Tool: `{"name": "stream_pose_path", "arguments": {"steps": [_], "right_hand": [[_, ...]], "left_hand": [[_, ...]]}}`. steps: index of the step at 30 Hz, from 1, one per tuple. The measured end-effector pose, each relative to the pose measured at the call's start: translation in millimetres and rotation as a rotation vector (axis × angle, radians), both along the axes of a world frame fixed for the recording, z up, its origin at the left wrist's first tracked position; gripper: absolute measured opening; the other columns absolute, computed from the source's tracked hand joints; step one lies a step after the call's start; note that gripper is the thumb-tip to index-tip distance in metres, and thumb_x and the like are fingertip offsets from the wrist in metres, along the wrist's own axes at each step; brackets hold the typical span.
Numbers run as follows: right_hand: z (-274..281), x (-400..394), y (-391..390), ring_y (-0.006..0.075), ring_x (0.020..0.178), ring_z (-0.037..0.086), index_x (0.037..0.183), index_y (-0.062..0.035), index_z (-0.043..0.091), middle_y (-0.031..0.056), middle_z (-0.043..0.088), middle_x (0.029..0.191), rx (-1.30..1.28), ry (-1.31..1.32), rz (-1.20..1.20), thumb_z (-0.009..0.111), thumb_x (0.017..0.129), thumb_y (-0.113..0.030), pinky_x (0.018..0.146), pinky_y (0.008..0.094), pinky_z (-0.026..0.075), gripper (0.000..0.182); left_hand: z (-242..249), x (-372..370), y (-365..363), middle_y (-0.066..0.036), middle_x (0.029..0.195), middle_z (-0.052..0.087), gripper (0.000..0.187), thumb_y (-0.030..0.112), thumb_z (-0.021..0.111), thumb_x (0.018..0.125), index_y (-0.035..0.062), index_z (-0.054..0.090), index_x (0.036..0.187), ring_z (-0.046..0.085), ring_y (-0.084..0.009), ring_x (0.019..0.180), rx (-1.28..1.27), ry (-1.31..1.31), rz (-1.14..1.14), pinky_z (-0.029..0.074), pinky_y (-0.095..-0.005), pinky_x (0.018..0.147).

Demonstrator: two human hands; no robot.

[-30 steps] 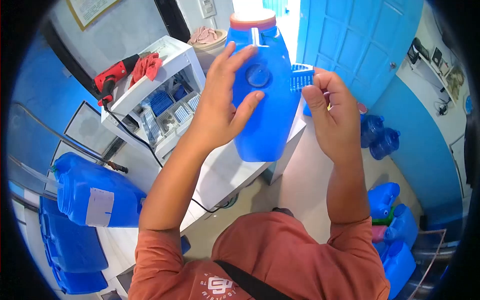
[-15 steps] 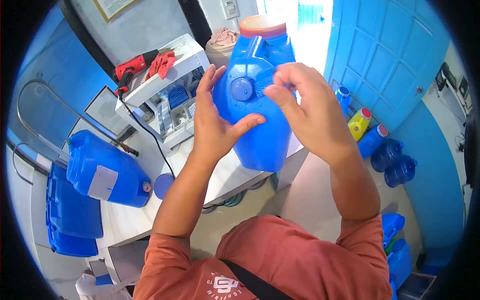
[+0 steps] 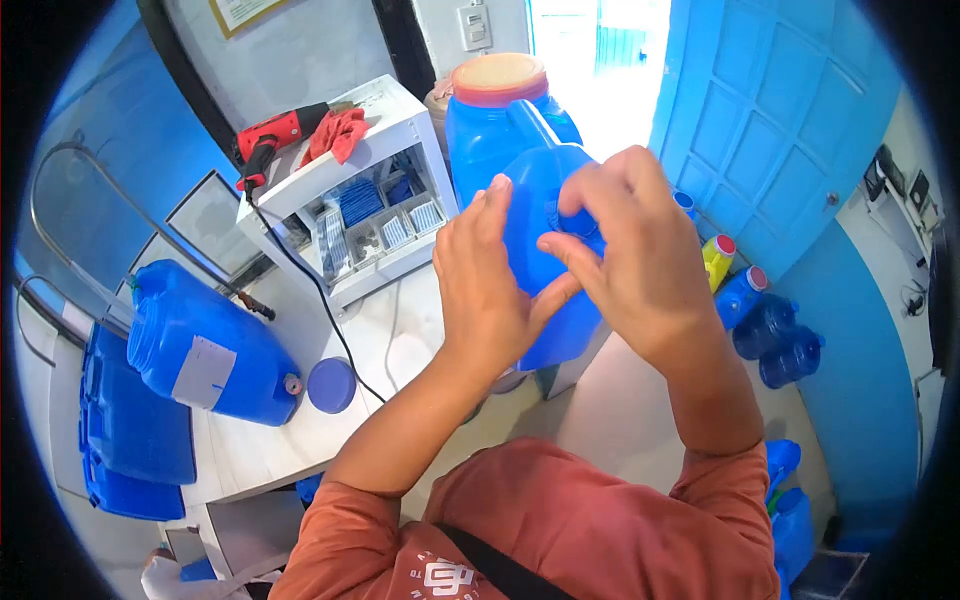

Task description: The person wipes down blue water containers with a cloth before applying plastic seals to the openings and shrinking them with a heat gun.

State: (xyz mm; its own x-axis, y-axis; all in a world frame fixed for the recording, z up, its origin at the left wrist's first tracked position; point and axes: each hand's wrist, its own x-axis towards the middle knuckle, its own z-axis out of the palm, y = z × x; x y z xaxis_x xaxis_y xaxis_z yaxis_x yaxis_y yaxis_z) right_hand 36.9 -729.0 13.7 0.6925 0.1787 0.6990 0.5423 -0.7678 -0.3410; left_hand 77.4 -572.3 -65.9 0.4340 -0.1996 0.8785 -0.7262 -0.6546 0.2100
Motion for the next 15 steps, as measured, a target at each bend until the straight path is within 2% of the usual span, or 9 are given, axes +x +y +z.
{"name": "stream_pose_path", "arguments": {"steps": [1, 5, 8, 11, 13, 15], "right_hand": [[0, -2, 3, 0.0369, 0.091, 0.06, 0.099, -0.0078, 0.058, 0.0137, 0.058, 0.096, 0.135, 0.043, -0.014, 0.079, 0.075, -0.012, 0.077, 0.0456, 0.049, 0.032], [-16, 8, 0, 0.0368, 0.095, 0.061, 0.106, -0.0073, 0.059, 0.0147, 0.06, 0.102, 0.145, -0.011, -0.078, 0.083, 0.071, -0.012, 0.079, 0.044, 0.051, 0.042], [-18, 12, -5, 0.0349, 0.096, 0.062, 0.11, -0.0072, 0.06, 0.0138, 0.062, 0.107, 0.133, 0.006, -0.039, 0.084, 0.069, -0.014, 0.08, 0.0441, 0.051, 0.048], [-18, 17, 5, 0.0342, 0.101, 0.061, 0.113, -0.0079, 0.061, 0.0128, 0.063, 0.107, 0.038, -0.073, -0.037, 0.086, 0.068, -0.016, 0.087, 0.0446, 0.049, 0.052], [-24, 22, 13, 0.0352, 0.109, 0.057, 0.112, -0.0081, 0.062, 0.0139, 0.061, 0.112, -0.02, -0.118, -0.21, 0.086, 0.069, -0.018, 0.094, 0.0453, 0.045, 0.051], [-37, 30, 19, 0.0359, 0.114, 0.054, 0.118, -0.0079, 0.06, 0.0155, 0.059, 0.117, 0.033, -0.179, -0.213, 0.086, 0.07, -0.02, 0.098, 0.046, 0.043, 0.056]], "left_hand": [[-1, 1, 4, -0.021, 0.139, 0.05, 0.103, 0.037, 0.089, 0.068, -0.0003, 0.034, 0.147, 0.051, -0.0406, 0.121, 0.013, -0.01, -0.041, 0.038, -0.0486, 0.1], [-3, 9, 13, -0.021, 0.14, 0.049, 0.103, 0.039, 0.088, 0.068, 0.0005, 0.035, 0.147, 0.051, -0.0408, 0.122, 0.022, -0.034, -0.132, 0.039, -0.0483, 0.099], [2, 18, 20, -0.021, 0.14, 0.05, 0.103, 0.039, 0.088, 0.067, 0.0017, 0.035, 0.147, 0.052, -0.0413, 0.121, 0.055, -0.056, -0.182, 0.04, -0.0484, 0.098], [5, 29, 31, -0.021, 0.138, 0.052, 0.103, 0.038, 0.088, 0.067, 0.0025, 0.035, 0.148, 0.053, -0.0414, 0.119, 0.071, -0.068, -0.231, 0.041, -0.0485, 0.098], [8, 34, 39, -0.02, 0.137, 0.053, 0.104, 0.038, 0.088, 0.068, 0.0021, 0.034, 0.148, 0.053, -0.0411, 0.119, 0.097, -0.017, -0.32, 0.042, -0.049, 0.099], [15, 41, 53, -0.019, 0.137, 0.054, 0.108, 0.037, 0.09, 0.066, 0.0036, 0.031, 0.15, 0.054, -0.0383, 0.118, 0.108, 0.025, -0.38, 0.044, -0.0471, 0.098]]}}
